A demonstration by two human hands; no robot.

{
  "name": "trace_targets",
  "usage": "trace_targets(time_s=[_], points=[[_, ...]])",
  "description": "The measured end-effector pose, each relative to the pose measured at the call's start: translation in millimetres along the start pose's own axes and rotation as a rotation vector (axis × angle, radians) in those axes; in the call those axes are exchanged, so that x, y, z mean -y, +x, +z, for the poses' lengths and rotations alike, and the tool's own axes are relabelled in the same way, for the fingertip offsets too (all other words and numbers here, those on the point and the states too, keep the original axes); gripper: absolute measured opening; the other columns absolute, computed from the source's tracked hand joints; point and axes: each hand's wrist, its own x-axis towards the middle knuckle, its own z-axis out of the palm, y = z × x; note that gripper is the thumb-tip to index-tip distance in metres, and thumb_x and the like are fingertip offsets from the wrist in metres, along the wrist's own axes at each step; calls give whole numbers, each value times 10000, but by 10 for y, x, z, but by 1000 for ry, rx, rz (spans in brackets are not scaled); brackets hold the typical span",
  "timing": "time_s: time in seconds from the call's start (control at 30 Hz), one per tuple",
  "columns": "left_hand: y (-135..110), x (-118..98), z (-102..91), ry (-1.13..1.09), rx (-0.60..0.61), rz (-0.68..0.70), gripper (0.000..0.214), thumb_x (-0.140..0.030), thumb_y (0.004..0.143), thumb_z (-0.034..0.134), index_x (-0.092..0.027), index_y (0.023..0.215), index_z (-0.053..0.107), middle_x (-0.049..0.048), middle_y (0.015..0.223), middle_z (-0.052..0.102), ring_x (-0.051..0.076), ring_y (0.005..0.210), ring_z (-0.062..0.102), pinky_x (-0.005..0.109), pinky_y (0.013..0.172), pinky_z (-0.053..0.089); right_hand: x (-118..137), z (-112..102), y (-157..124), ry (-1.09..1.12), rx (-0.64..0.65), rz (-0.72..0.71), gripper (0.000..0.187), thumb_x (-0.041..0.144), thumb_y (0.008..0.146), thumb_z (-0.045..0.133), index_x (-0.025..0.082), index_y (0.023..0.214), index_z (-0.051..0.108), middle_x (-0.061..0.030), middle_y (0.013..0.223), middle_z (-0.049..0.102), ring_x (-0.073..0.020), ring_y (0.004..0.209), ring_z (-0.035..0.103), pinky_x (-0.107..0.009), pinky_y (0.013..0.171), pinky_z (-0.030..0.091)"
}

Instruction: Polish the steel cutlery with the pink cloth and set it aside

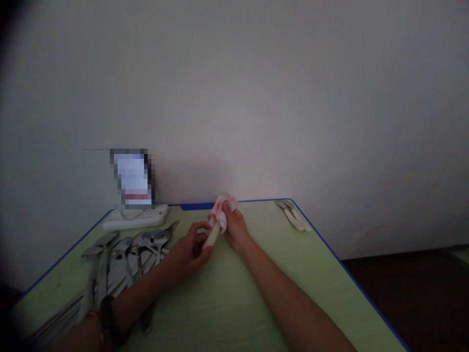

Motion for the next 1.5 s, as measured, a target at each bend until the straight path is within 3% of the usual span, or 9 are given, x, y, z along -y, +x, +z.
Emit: trace_targets(time_s=[0.23, 0.37, 0.53, 0.7, 0.87, 1.03, 1.17, 1.3, 1.5], points=[[-16, 53, -25, -65, -167, -4, 363, -213, 819, 407, -201, 1158, 277, -49, 709, 512, 84, 492, 426, 207, 502, 312, -28, -64, 18, -63, 0, 79, 159, 199, 646, 661, 152, 772, 576, -4, 639, 633, -103, 551, 552, -229, 566, 436], [-16, 44, -47, -65, -234, 26, 312, -251, 837, 391, -196, 1135, 317, -49, 698, 496, 88, 514, 437, 210, 527, 329, -21, -60, 16, -62, -12, 72, 139, 169, 624, 651, 149, 734, 568, 9, 601, 609, -97, 533, 536, -228, 562, 425], [-9, 16, -63, -9, -179, 1, 252, -212, 805, 396, -195, 1057, 393, -45, 694, 500, 87, 512, 437, 205, 511, 318, -20, -25, 2, -102, -33, 10, 226, 290, 633, 695, 155, 762, 568, 13, 603, 605, -93, 528, 513, -226, 532, 394], [-15, -13, -56, -1, -148, -18, 309, -196, 772, 422, -196, 1076, 366, -57, 661, 506, 90, 495, 435, 201, 505, 314, -41, -3, 12, -168, -120, -82, 250, 338, 619, 712, 161, 729, 573, 50, 520, 553, -64, 457, 435, -209, 477, 332], [-3, -2, -46, 28, -132, -83, 250, -256, 797, 425, -199, 1035, 377, -29, 735, 572, 101, 525, 474, 213, 529, 335, -31, 17, 13, -74, -126, -80, 258, 372, 637, 696, 167, 733, 572, 33, 564, 581, -77, 490, 479, -211, 476, 347], [21, 26, -42, 116, -29, -113, 228, -340, 853, 358, -203, 1012, 447, -17, 687, 569, 139, 578, 514, 234, 551, 340, -24, 7, 39, 3, -122, -110, 288, 429, 675, 652, 176, 786, 572, 23, 604, 601, -93, 516, 511, -224, 524, 411], [23, 18, -44, 144, -19, -123, 273, -367, 871, 326, -203, 1045, 459, -11, 677, 566, 150, 598, 532, 238, 571, 349, -4, 1, 45, 87, -94, -42, 231, 366, 700, 614, 169, 815, 581, -4, 693, 639, -121, 622, 576, -248, 628, 465], [25, 6, -45, 160, -26, -143, 285, -356, 876, 312, -190, 1061, 454, 2, 694, 577, 155, 615, 543, 239, 582, 351, -4, -16, 37, 69, -23, 76, 137, 242, 665, 585, 148, 764, 594, -20, 668, 637, -135, 621, 580, -255, 608, 467], [33, 2, -39, 242, 39, -119, 223, -316, 851, 354, -194, 952, 511, -8, 655, 569, 149, 584, 529, 230, 552, 330, -76, -45, 85, 4, -181, -150, 198, 319, 657, 669, 187, 784, 594, 2, 760, 646, -115, 687, 584, -261, 708, 463]])
